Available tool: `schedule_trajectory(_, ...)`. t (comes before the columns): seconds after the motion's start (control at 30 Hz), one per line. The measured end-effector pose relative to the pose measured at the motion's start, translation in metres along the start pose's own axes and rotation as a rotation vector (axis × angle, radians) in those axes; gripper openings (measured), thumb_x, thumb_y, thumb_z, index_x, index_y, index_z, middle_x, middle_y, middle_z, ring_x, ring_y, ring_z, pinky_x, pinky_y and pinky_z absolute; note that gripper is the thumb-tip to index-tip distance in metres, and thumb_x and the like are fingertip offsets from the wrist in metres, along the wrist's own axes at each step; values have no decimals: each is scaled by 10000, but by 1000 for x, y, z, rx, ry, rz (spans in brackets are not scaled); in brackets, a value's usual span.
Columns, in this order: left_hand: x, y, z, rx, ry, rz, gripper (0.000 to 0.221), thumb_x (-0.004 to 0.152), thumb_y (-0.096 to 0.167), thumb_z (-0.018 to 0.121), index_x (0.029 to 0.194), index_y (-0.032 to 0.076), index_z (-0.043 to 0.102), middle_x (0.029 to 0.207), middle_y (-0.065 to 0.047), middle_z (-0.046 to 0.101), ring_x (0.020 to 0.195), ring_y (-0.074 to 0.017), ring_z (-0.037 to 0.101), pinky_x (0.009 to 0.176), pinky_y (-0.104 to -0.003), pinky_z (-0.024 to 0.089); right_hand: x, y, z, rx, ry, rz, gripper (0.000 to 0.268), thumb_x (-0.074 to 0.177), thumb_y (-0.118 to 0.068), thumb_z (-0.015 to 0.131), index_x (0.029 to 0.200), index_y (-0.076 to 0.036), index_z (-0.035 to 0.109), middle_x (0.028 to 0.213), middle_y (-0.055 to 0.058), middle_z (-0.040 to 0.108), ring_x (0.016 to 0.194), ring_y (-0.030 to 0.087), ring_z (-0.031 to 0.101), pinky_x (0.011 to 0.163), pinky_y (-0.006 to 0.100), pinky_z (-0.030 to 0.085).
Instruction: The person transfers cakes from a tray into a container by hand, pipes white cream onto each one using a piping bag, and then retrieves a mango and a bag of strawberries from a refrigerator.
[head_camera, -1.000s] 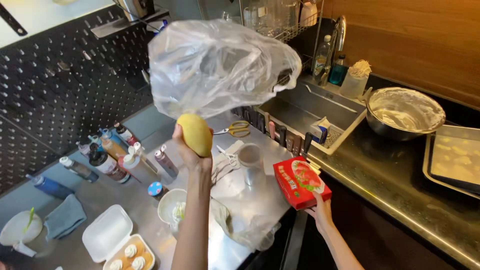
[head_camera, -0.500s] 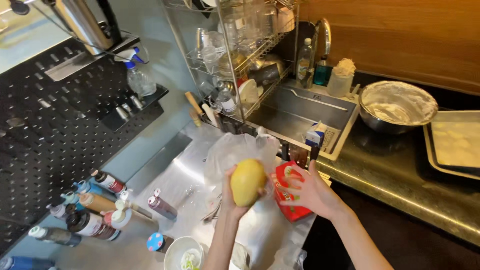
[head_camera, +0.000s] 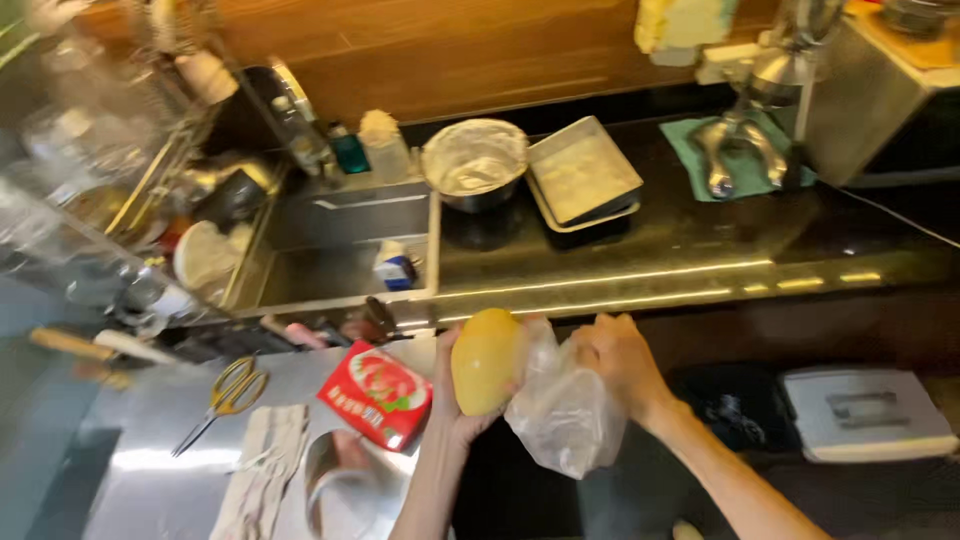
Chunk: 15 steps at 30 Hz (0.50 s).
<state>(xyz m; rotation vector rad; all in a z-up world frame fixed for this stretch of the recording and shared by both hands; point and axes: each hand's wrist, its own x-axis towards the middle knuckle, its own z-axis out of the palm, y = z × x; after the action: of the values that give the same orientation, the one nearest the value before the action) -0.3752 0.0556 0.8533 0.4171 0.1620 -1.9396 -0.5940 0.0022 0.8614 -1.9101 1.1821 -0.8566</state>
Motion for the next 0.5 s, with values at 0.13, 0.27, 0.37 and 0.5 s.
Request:
schedule_trajectory(0.13, 73, -90, 31, 244, 22, -194, 558, 860, 454, 681, 1279, 84, 674, 1146, -182, 721, 942, -331, 679, 635, -544, 586, -29, 56, -56, 317, 186, 55, 208, 800, -223, 615, 850, -178, 418, 780, 18, 482, 698, 186, 508, 600, 386, 392)
schedule_trajectory(0.27, 164, -207, 35, 367, -21, -176, 489, 916, 281, 659, 1315, 8, 582, 1163, -225, 686, 953, -348, 681, 700, -540, 619, -32, 110, -141, 1148, 301, 146, 474, 793, -233, 779, 1194, -142, 543, 1096, 83, 613, 793, 208, 640, 625, 362, 549)
schedule_trajectory(0.37, 240, -251, 43, 341, -17, -217, 471, 912, 288, 677, 1293, 31, 572, 1156, -228, 676, 951, -355, 684, 689, -522, 620, -34, 174, -211, 757, 100, 334, 582, 863, -495, 653, 1190, -14, 658, 946, 72, 678, 815, 113, 625, 652, 305, 526)
schedule_trajectory(0.5, 317, -290, 33, 276, 33, -280, 441, 903, 305, 719, 1245, 84, 550, 1140, -236, 652, 946, -368, 692, 666, -481, 624, -67, 367, -299, 121, 152, 406, 505, 779, -291, 764, 1240, -93, 711, 1197, 34, 716, 1100, 143, 643, 981, 302, 487)
